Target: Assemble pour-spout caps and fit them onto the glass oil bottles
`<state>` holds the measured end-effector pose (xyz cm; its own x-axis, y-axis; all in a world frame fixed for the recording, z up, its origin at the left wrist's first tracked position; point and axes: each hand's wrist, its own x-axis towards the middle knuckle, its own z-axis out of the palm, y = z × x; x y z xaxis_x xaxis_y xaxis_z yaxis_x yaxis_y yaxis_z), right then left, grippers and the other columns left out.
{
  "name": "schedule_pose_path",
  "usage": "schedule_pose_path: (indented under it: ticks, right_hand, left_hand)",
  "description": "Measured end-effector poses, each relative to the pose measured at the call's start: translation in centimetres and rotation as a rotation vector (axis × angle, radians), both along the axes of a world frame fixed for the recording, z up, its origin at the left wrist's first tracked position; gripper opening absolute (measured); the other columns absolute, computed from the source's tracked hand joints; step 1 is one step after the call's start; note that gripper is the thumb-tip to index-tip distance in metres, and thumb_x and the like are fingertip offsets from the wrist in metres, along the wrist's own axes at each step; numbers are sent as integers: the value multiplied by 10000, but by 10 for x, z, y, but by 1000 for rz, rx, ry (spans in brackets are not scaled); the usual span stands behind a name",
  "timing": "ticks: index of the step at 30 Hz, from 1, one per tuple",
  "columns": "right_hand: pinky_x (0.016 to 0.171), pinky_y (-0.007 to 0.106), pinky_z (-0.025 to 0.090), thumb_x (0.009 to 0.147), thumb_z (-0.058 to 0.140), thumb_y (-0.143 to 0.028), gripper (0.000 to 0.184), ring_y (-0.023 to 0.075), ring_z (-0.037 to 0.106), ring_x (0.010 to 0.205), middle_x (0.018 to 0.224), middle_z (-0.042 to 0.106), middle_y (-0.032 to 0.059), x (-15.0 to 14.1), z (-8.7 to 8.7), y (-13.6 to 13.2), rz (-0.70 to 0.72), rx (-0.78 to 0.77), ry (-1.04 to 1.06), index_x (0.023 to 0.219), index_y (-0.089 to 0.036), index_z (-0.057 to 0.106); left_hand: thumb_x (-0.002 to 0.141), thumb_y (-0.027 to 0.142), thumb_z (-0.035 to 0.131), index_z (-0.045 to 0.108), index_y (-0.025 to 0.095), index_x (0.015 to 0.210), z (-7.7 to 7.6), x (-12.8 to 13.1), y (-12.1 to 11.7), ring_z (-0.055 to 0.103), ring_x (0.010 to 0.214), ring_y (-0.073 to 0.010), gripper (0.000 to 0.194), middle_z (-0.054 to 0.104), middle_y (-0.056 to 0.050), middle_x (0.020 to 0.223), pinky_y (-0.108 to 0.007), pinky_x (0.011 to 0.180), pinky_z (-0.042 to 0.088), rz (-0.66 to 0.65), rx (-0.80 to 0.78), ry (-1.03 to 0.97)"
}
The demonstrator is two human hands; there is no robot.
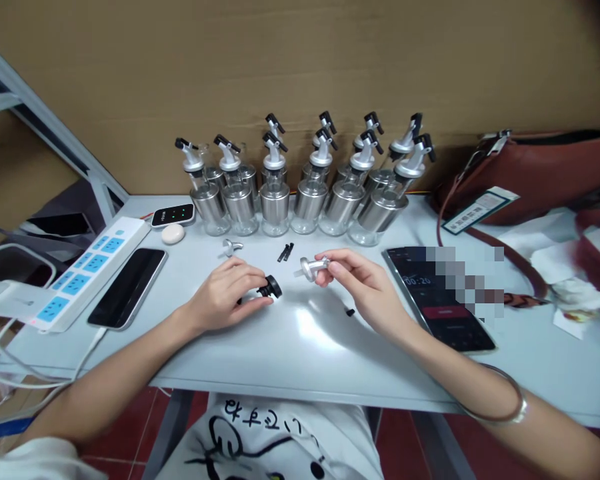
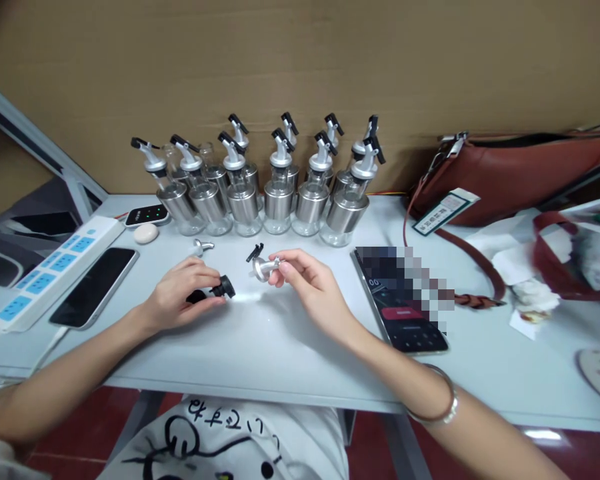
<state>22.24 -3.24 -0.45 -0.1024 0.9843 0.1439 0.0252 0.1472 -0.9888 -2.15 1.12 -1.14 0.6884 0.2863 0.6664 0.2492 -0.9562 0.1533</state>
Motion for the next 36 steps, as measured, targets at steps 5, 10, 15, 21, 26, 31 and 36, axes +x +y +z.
schedule_pose_path:
  ticks: [5, 10, 15, 21, 26, 31, 36]
  right_hand:
    - [751, 346, 488, 876, 555, -379, 216, 170, 622, 725, 721, 665, 24, 0, -3, 2, 57, -53, 14, 964, -188, 603]
    - [730, 339, 496, 885, 533, -378, 207, 168, 629, 710, 714, 667, 27, 1, -5, 4, 66, -102, 18, 958, -192, 589]
    - [711, 321, 504, 894, 532, -388, 218, 171, 648, 696, 696, 673, 23, 2, 0, 2, 42, -104, 7, 963, -185, 572]
    - [677, 292, 505, 928, 490, -402, 228, 157, 645, 656, 668, 667, 5, 5, 5, -1, 3, -16, -59, 979, -194, 569]
    - [696, 294, 488, 946, 474, -370, 208, 160, 645, 691, 696, 676, 7, 14, 12, -2, -62, 71, -213, 1020, -204, 575]
    - [751, 262, 462, 952, 486, -306, 143, 132, 642, 746, 736, 682, -19, 20, 15, -3, -129, 119, -215, 1051, -238, 564]
    - [750, 245, 465, 954, 473, -281, 137, 126, 655, 751, 750, 697, -16, 14, 8, -4, -7, 46, -182, 1035, -217, 563]
  left_hand:
    - [881, 221, 581, 507, 144, 968, 5, -1, -4, 610, 694, -140, 138, 662, -66, 800, -310, 671, 497, -14, 20, 8]
    - [906, 175, 504, 508, 164, 977, 7, -1, -5, 589, 679, -132, 72, 654, -68, 805, -293, 647, 485, -18, 59, 42]
    - [918, 191, 491, 547, 161, 944, 7, -2, -5, 582, 661, -118, 69, 654, -59, 784, -291, 678, 485, -7, 79, 69]
    - [929, 204, 511, 544, 128, 936, 7, -1, -6, 610, 695, -108, 83, 667, -45, 757, -287, 739, 448, -24, 6, 56]
    - [962, 301, 466, 539, 139, 891, 4, -1, -5, 619, 655, -94, 191, 665, -11, 723, -308, 795, 389, 31, -81, 58]
    - [943, 280, 506, 533, 159, 909, 5, 1, -4, 621, 638, -99, 129, 681, -12, 758, -331, 815, 372, 66, -93, 25]
    - [923, 232, 532, 534, 158, 938, 5, 5, -6, 636, 683, -122, 76, 692, -37, 799, -345, 820, 368, 92, -75, 18]
